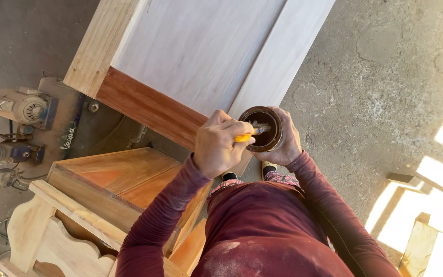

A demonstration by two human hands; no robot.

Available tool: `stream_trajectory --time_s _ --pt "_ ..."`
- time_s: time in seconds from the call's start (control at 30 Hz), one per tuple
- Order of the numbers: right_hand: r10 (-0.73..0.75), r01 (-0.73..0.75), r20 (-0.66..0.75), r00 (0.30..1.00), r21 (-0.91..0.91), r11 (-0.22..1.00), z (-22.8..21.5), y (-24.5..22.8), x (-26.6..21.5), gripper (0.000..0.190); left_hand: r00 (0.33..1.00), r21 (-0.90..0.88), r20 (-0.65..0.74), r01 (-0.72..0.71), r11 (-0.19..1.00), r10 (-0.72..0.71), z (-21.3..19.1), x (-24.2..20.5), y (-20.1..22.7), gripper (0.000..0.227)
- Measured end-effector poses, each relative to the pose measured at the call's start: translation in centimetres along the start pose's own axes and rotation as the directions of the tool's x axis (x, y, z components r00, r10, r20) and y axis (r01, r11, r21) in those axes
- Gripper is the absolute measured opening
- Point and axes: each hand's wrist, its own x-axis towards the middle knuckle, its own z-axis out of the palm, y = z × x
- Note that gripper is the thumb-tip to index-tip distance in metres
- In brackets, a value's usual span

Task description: Varnish a wooden door or panel using a brush and a can of varnish.

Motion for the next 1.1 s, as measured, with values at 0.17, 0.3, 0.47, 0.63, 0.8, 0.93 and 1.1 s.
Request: stream_trajectory --time_s 0.17,0.3,0.47,0.63,0.8,0.93,1.1 --pt "0.023 -0.023 0.042 0.999 0.019 1.0 -0.6 0.8 0.0 0.117 0.993 0.038 0.095 0.059 0.998 -0.063 3.5 0.8 -0.2 0.021" --pt "-0.05 0.05 0.007 0.999 -0.01 0.999 -0.8 1.2 0.4 0.113 0.982 0.054 0.169 0.081 0.995 -0.089 5.4 1.0 -0.2 0.021" --pt "-0.07 0.07 0.029 0.997 0.006 0.998 -1.7 1.7 0.9 0.117 0.976 0.1 0.176 0.113 0.989 -0.129 8.3 0.7 -1.2 0.023" --pt "-0.107 0.106 0.047 0.993 0.022 0.994 -2.5 2.4 1.2 0.121 0.965 0.149 0.163 0.18 0.972 -0.204 9.8 0.7 -1.0 0.022" --pt "-0.08 0.08 0.08 0.994 0.005 0.997 -3.2 3.6 1.3 0.119 0.964 0.135 0.102 0.233 0.963 -0.247 10.0 1.9 -0.7 0.015" --pt "-0.176 0.177 0.076 0.981 -0.011 0.984 -3.9 4.2 1.6 0.116 0.941 -0.091 0.043 0.337 0.937 -0.335 8.5 2.9 0.5 0.015" --pt "-0.17 0.173 0.071 0.983 -0.034 0.984 -5.1 4.5 1.9 0.112 0.871 -0.478 -0.011 0.427 0.768 -0.491 9.4 3.6 2.2 0.012"
